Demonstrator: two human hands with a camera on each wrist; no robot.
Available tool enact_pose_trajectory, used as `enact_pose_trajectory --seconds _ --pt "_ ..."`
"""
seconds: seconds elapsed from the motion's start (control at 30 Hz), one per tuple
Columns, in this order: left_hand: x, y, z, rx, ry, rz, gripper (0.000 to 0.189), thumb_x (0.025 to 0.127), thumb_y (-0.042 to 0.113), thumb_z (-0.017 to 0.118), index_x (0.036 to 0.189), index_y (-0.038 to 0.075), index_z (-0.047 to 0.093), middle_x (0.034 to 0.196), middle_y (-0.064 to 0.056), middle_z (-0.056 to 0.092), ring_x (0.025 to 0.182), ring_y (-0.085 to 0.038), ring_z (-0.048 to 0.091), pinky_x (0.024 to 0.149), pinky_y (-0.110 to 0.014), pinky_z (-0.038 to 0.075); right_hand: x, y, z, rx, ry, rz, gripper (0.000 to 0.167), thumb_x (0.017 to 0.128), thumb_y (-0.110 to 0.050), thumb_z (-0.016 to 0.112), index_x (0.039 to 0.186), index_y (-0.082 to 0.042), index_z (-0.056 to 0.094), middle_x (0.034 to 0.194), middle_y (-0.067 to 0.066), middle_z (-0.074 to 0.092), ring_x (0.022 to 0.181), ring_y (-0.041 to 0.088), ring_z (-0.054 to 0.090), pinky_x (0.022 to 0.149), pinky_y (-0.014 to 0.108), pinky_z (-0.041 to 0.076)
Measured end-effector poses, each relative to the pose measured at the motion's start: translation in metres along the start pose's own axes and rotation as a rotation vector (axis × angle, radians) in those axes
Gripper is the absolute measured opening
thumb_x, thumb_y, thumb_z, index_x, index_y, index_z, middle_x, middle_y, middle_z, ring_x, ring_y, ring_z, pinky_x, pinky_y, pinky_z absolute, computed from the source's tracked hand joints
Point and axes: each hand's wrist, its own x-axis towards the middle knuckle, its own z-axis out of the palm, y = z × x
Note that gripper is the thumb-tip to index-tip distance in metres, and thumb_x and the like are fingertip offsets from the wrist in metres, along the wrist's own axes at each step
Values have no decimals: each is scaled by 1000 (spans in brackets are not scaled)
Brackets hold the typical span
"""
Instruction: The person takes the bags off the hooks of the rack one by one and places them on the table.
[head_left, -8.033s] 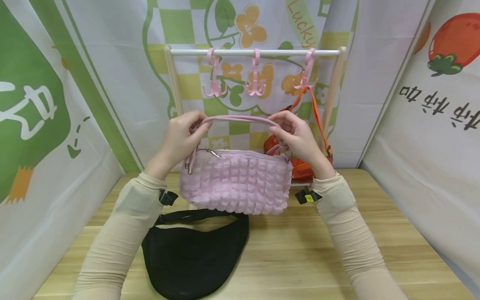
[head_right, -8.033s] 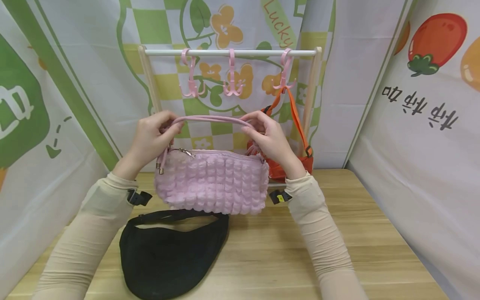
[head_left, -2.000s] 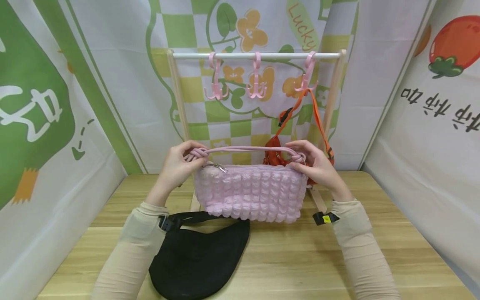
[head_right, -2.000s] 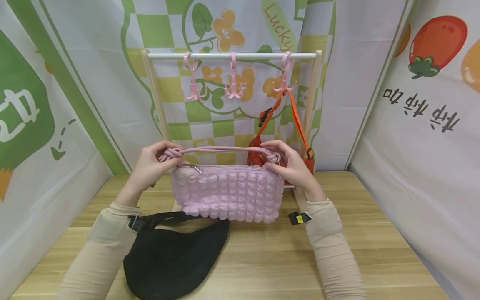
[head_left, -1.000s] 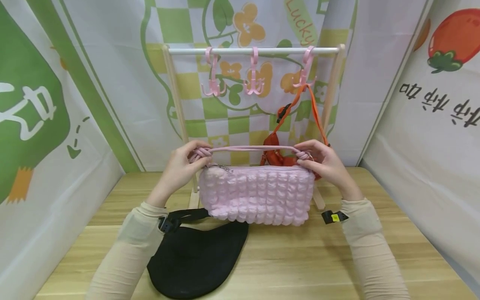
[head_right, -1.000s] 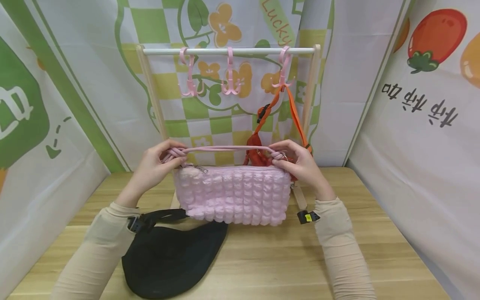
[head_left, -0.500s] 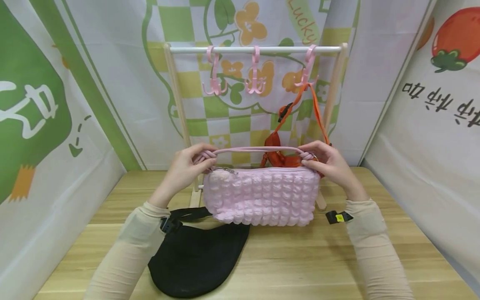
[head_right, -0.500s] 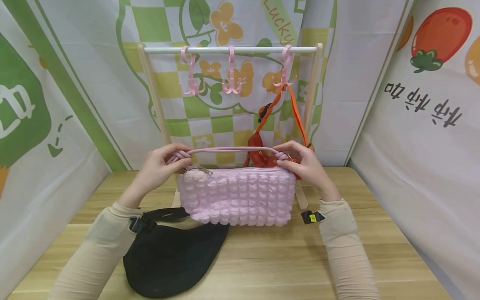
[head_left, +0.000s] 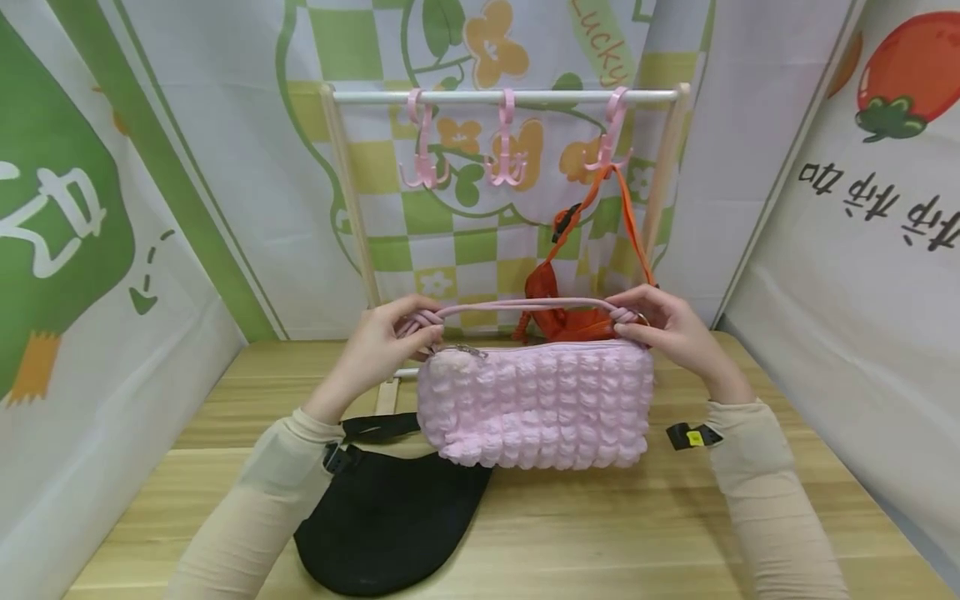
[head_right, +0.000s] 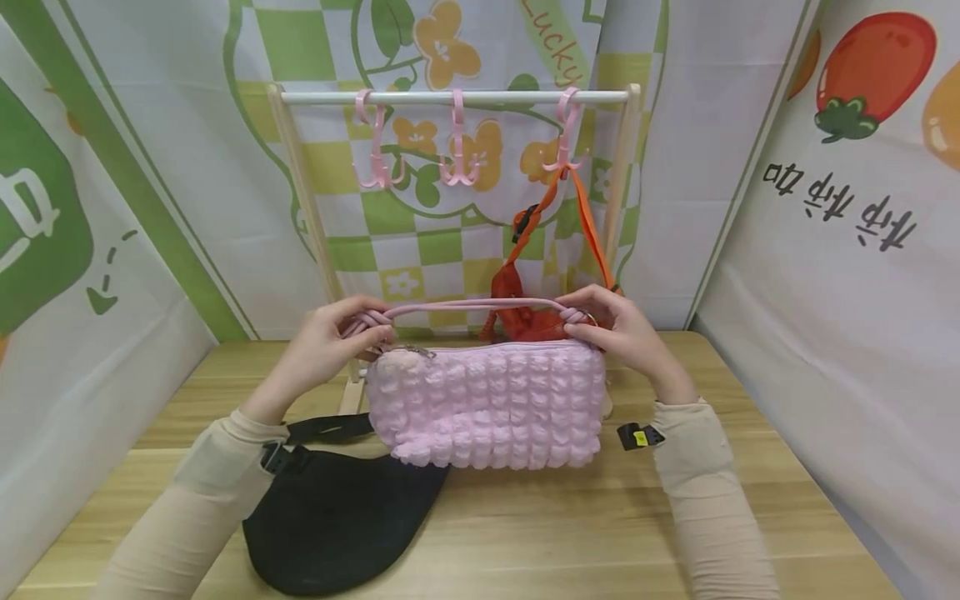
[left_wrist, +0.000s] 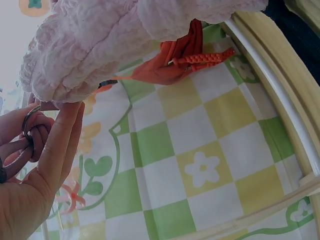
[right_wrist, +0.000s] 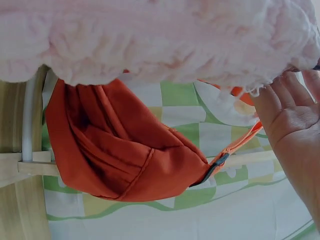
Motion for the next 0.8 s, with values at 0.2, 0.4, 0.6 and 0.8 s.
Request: enact_pose_trajectory --seconds 0.2,0.4,0.6,0.8 --pt "-3 3 2 -29 -24 -39 22 90 13 65 111 7 63 91 -18 67 76 -21 68 61 -31 59 -3 -1 -3 10 -31 6 31 89 4 60 120 7 55 101 13 63 85 6 63 55 19 49" --pt "-7 5 4 -71 -35 -80 24 90 13 65 113 8 62 91 -18 67 77 -22 68 61 -33 59 -6 -3 -4 32 -55 21 31 89 4 59 120 8 55 101 4 66 88 10 67 58 19 52" --pt "-12 6 5 -154 -70 -153 21 90 15 65 110 9 63 89 -18 66 78 -23 68 65 -38 60 -10 -3 -5 54 -99 56 31 90 4 58 121 7 54 101 11 66 89 14 69 60 20 53" --pt "-17 5 7 -216 -118 -204 21 90 14 64 109 6 62 90 -21 65 77 -24 69 66 -41 59 -15 -1 -6 39 -158 114 31 92 -1 58 123 2 53 104 11 65 92 15 68 59 23 53"
